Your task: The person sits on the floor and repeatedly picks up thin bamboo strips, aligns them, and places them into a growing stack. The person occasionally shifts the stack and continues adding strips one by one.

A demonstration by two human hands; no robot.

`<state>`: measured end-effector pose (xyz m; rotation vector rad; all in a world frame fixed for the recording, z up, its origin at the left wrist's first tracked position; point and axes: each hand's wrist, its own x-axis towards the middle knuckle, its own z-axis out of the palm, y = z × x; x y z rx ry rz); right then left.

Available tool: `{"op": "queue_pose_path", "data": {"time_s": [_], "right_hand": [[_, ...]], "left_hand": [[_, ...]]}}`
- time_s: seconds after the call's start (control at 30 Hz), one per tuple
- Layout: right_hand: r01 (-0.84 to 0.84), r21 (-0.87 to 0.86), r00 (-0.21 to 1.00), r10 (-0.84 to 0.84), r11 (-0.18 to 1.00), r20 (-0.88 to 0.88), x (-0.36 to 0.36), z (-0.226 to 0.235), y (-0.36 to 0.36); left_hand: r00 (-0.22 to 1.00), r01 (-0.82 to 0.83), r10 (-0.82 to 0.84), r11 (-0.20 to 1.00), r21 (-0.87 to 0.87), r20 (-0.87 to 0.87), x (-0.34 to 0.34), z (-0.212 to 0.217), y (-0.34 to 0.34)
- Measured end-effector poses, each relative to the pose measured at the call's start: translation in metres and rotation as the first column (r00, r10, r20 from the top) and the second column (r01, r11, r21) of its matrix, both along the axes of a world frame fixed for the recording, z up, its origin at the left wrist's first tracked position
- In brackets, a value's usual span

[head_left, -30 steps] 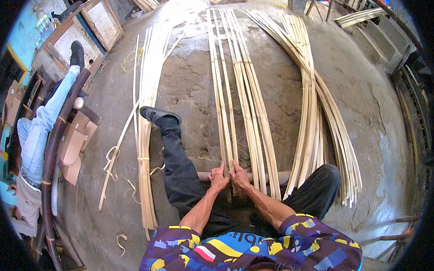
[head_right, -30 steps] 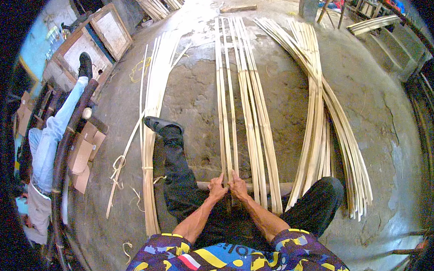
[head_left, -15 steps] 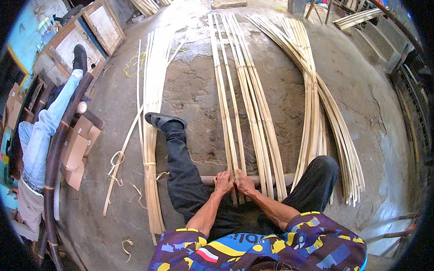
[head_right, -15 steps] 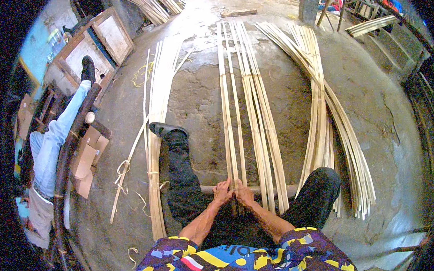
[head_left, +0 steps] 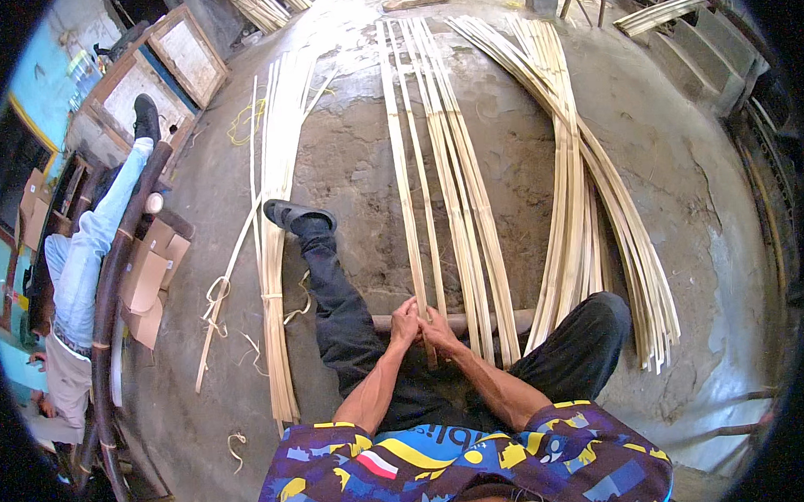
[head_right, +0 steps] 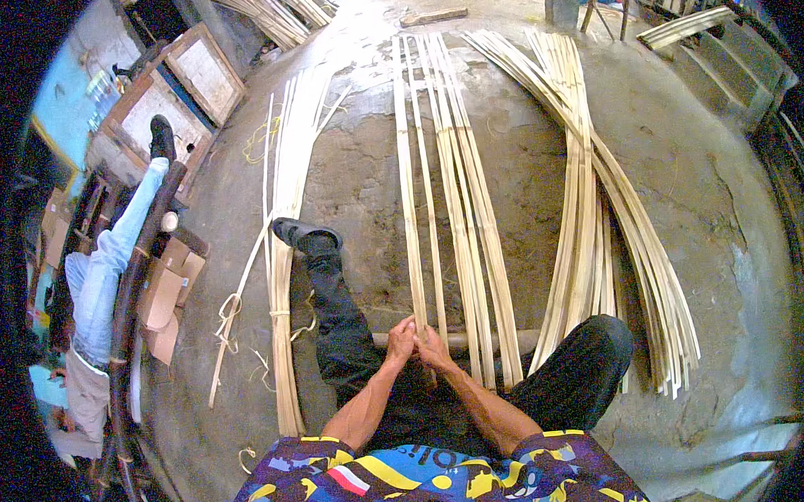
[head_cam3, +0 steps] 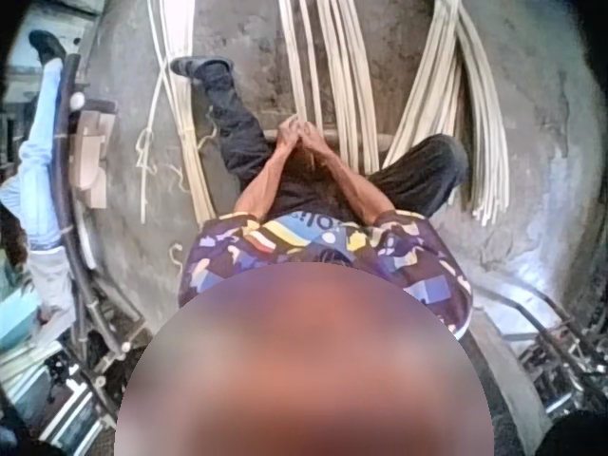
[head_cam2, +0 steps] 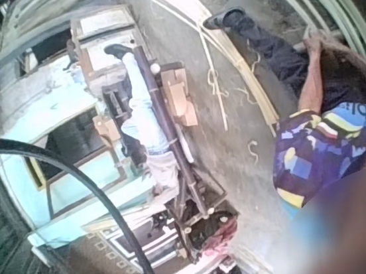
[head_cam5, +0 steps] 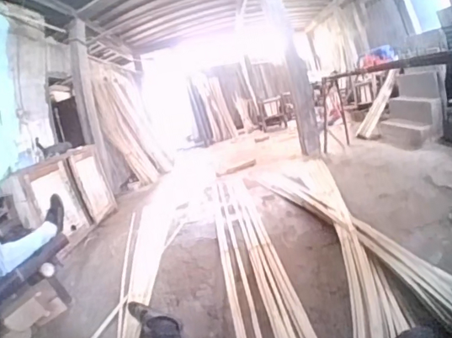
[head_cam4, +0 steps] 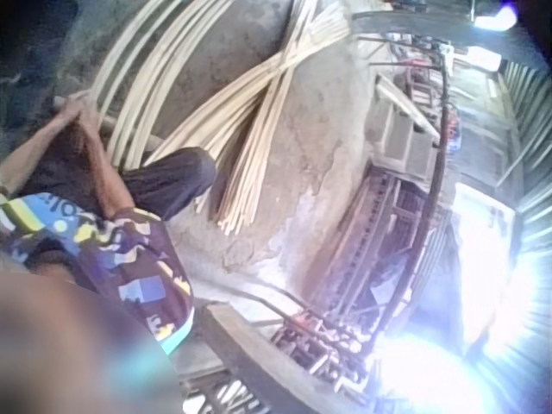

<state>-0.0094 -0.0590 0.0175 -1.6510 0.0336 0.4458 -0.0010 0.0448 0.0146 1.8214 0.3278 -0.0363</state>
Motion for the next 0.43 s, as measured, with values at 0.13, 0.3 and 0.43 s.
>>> {"op": "queue_pose_path", "data": {"time_s": [0.13,0.3,0.43], "right_hand": [[0.294,-0.144,0.935,-0.253,0.945,0.249,0.014,0.017,-0.005],[0.366,-0.232,0.904,-0.284,0.901,0.32,0.021,0.047,-0.015],[0.23,-0.36,0.947,-0.123,0.904,0.295,0.018,0.04,-0.034]], "left_hand": [[0.994,-0.027,0.048,0.978,0.206,-0.096,0.003,-0.022,0.005],[0.984,0.14,-0.094,0.936,0.323,-0.153,0.005,-0.02,-0.008],[0.925,0.242,-0.148,0.94,0.24,-0.351,0.023,-0.008,-0.018]]}}
